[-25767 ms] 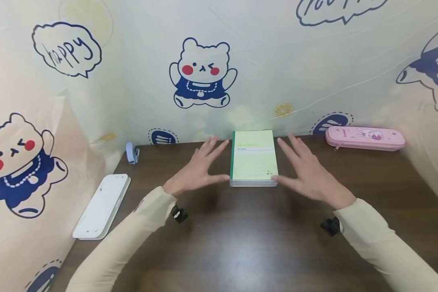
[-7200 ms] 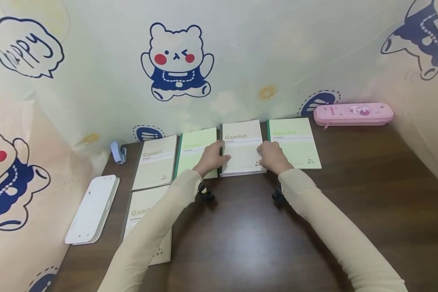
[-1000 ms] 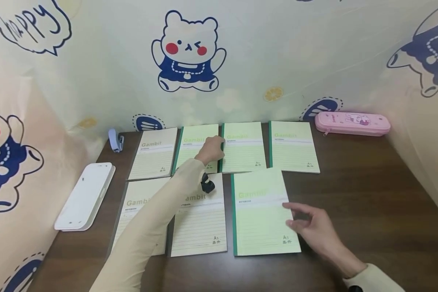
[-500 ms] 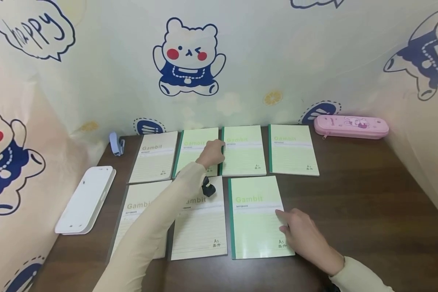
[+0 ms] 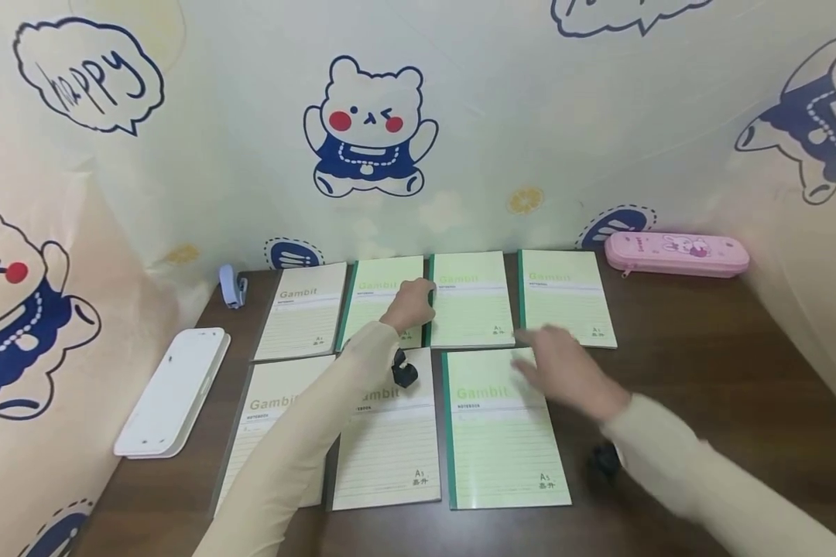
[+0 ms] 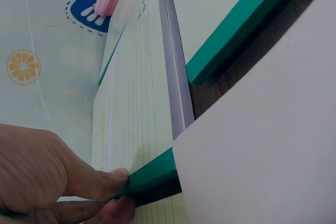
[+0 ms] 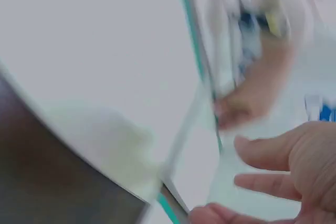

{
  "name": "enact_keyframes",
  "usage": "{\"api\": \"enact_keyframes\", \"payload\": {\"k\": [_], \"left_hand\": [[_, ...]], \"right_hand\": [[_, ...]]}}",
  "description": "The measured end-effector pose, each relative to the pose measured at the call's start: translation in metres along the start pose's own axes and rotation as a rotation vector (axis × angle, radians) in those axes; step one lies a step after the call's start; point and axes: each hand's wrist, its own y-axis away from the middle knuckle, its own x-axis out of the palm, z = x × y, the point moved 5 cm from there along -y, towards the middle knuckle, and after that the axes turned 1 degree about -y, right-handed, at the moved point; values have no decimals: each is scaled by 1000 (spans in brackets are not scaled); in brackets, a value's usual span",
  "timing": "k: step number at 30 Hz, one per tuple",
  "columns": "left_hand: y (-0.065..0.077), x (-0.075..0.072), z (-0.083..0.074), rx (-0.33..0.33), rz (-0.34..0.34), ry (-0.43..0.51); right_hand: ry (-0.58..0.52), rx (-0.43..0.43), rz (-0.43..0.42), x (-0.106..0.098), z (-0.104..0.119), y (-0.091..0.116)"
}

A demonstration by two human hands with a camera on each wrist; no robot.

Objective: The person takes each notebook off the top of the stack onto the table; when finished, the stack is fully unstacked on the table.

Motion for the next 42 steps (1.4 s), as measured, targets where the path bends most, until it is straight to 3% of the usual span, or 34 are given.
{"api": "enact_keyframes", "payload": {"k": [3, 6, 8, 11, 21, 33, 37, 42], "left_hand": [[0, 4, -3, 0, -8, 4], [-1, 9, -5, 0, -5, 22], [-1, 11, -6, -2, -5, 38], [-1, 11, -10, 2, -11, 50], [-5, 5, -24, 31, -12, 16], [-6, 8, -23, -2, 22, 64], [-10, 11, -23, -16, 36, 86], [-12, 15, -19, -41, 31, 84]], "right_hand": [[-53, 96, 30, -3, -21, -45], [-71, 217, 99, 10, -40, -79], [-71, 289, 142, 21, -48, -94], [-46, 358, 136, 28, -51, -104], [-31, 368, 26, 18, -50, -99], [-218, 469, -33, 16, -65, -94], [-249, 459, -30, 7, -73, -93], [-412, 488, -26, -7, -80, -86]]}}
